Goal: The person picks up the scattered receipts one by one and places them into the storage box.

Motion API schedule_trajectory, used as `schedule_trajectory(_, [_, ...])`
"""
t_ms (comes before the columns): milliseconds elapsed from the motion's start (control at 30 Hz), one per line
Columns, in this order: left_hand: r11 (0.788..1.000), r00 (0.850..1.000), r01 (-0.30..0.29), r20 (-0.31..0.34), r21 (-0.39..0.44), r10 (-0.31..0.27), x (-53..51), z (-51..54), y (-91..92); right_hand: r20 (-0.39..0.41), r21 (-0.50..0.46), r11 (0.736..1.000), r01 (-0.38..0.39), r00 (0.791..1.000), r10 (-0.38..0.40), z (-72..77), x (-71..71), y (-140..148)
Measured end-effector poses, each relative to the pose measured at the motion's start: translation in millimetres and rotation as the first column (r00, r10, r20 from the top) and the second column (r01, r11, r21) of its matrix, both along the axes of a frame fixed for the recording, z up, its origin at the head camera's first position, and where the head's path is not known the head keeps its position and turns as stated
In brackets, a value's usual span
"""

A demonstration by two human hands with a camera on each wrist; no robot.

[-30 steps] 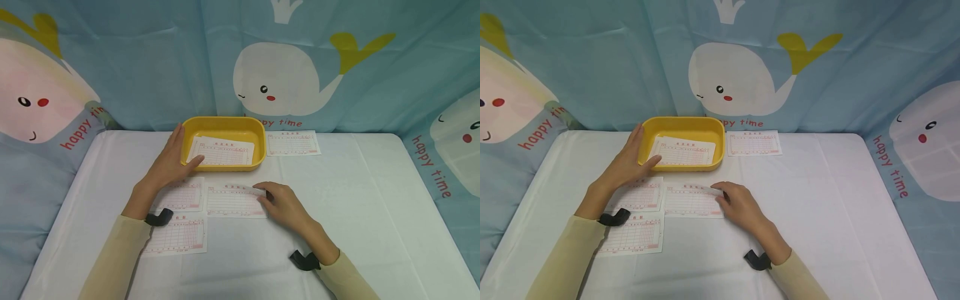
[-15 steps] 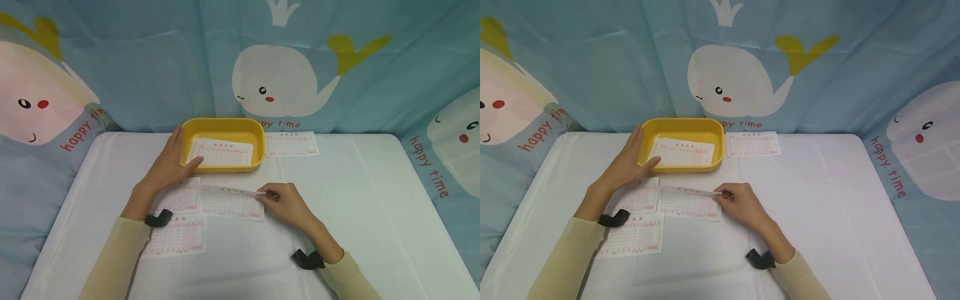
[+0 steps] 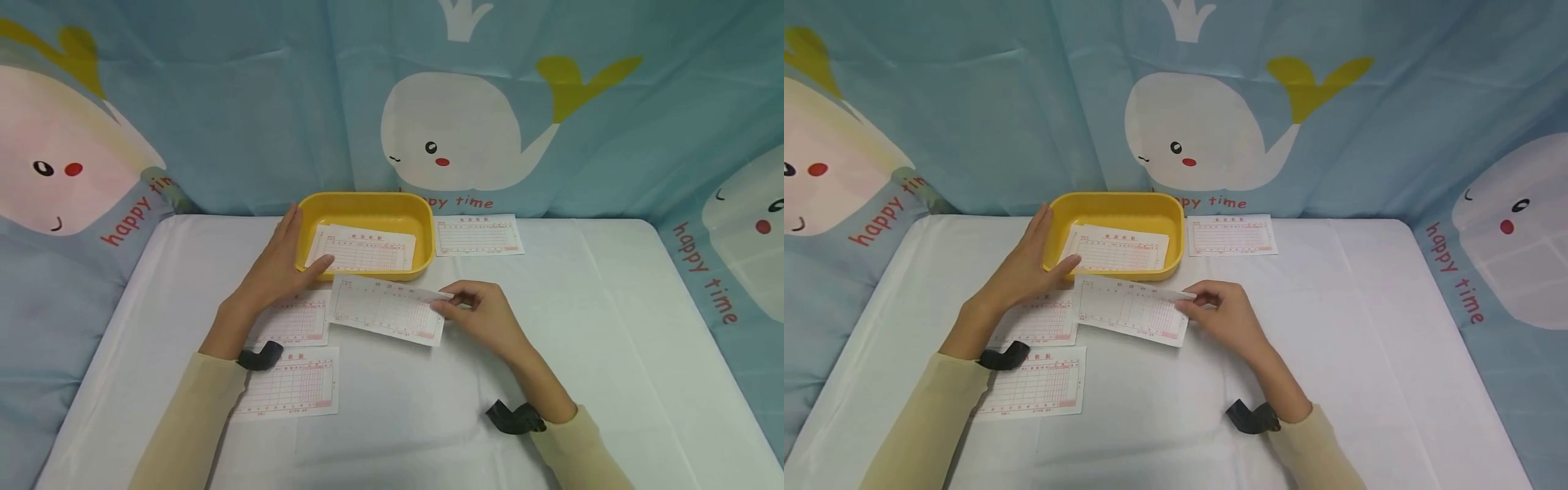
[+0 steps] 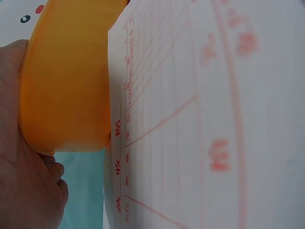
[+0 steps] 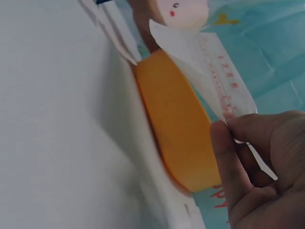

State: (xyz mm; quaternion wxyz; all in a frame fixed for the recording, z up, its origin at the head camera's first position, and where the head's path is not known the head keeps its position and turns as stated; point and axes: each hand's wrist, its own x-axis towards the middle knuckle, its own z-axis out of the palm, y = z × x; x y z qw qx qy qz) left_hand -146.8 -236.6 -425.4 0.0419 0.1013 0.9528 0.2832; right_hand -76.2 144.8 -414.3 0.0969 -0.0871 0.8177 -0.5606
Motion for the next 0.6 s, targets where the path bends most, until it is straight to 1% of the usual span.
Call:
schedule_trajectory(100, [1.000,1.000,-0.002,-0.001,-0.003,0.002,0.0,0.2,-0.7,0.024,-0.043,0.999,0.016,1.000,-0.015,9.1,-4.6,-0.3])
schedule_trajectory(200, [1.000,1.000,-0.003,-0.002,-0.002,0.003,0.3,0.8,-1.5,0.017,-0.047,0.999,0.028,0.999,-0.027,17.9,-10.4,-2.2])
schedule_trajectory(433, [1.000,1.000,0.002,-0.017,-0.003,-0.002,-0.4,-0.5,-3.2,-0.047,-0.019,0.998,0.055,0.997,-0.055,33.0,-23.2,-5.7])
schedule_trajectory(600, [1.000,1.000,0.011,-0.016,-0.012,-0.012,-0.5,-0.9,-1.8,-0.079,-0.007,0.999,0.044,0.996,-0.044,48.1,-33.4,-8.4])
